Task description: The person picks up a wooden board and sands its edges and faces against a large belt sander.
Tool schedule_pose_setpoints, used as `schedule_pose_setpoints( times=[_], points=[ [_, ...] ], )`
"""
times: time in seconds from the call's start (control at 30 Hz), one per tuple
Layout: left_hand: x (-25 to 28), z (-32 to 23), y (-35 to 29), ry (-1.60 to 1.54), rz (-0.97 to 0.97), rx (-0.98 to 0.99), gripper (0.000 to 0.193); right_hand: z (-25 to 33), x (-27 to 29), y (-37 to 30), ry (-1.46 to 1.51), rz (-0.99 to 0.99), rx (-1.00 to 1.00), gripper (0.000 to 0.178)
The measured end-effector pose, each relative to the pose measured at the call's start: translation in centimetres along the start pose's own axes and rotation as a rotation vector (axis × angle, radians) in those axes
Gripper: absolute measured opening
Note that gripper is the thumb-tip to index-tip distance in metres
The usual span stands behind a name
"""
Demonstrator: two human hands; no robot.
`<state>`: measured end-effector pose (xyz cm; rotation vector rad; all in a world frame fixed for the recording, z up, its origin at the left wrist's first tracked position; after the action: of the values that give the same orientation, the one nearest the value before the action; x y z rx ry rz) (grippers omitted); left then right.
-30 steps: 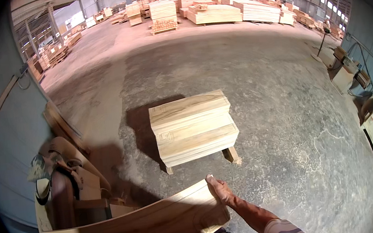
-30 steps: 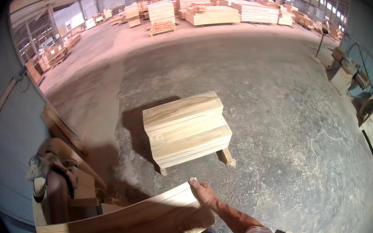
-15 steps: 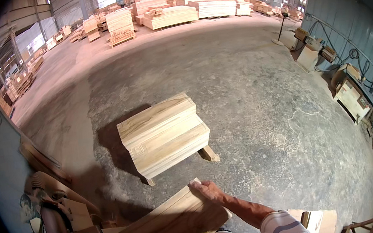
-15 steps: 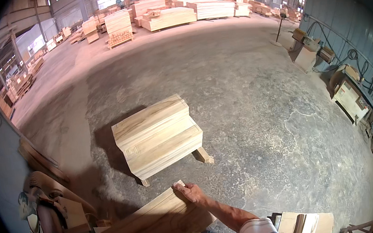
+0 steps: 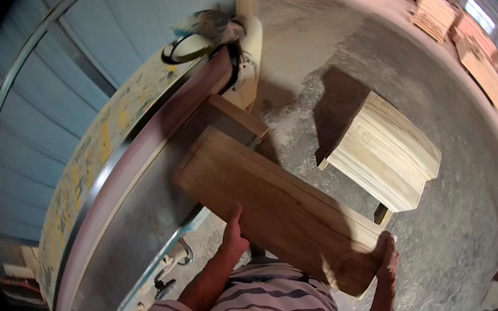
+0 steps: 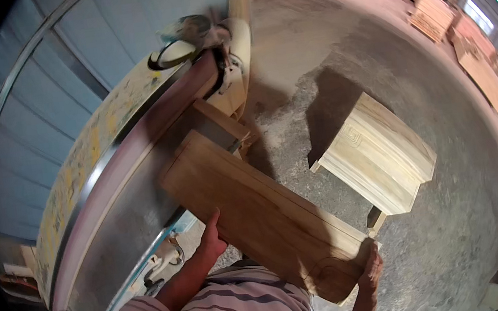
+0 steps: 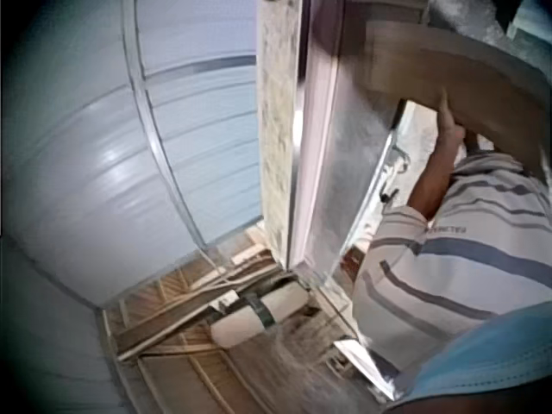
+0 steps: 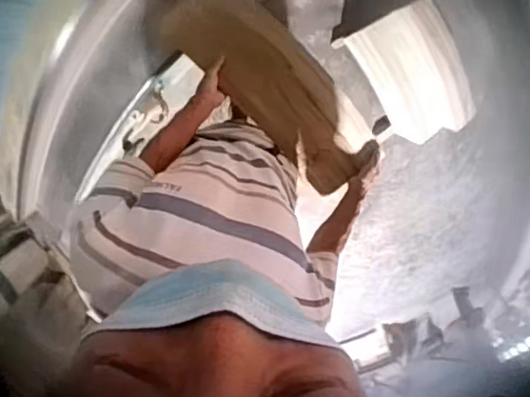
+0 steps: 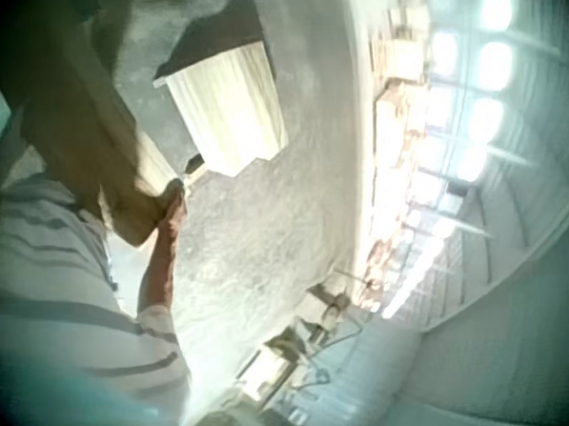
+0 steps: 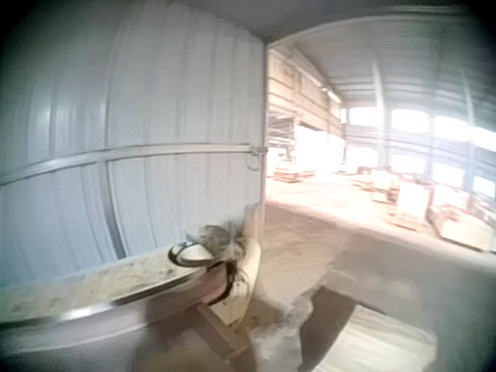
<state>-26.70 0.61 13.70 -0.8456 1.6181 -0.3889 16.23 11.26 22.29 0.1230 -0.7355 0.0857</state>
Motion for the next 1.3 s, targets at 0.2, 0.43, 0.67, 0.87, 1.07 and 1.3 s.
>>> schedule_pose_setpoints(
  times=[0.2, 0.43, 0.67, 0.87, 1.07, 1.3],
  points=[
    [1.2, -0.6, 2.7, -0.008, 0.009, -0.045, 0.058, 0.4, -1.2, -0.4, -0.137, -0.011, 0.11, 0.046],
    [-0.5, -3.5, 6.8, 0.098, -0.025, -0.164, 0.062, -0.9, -6.7, 1.4, 0.759, 0.197, -0.611, 0.047],
    [-1.9, -3.2, 6.1, 0.146, 0.066, -0.169, 0.068, -5.3, -9.1, 2.0, 0.898, 0.199, -0.659, 0.055],
    [-0.3, 0.8, 5.6, 0.04, -0.075, -0.141, 0.069, -3.0, -9.4, 2.3, 0.911, 0.204, -0.558, 0.06],
    [-0.9, -0.1, 5.4, 0.101, -0.157, -0.162, 0.071, -0.9, -9.6, 3.0, 0.835, 0.181, -0.526, 0.058],
    [-1.7, -0.7, 4.8, 0.106, -0.194, -0.147, 0.068, 1.6, -9.4, 3.0, 0.76, 0.148, -0.62, 0.06]
  ],
)
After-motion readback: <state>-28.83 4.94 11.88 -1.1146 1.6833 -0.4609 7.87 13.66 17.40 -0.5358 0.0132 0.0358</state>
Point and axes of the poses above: each hand's wrist, its own y-axis towards the middle knuckle, its own x-axis out of the back of the hand, z = x × y, the point moved 8 cm from there along y, towards the middle knuckle, and after that the axes turned 14 degrees about -y, right-handed, at the moved point
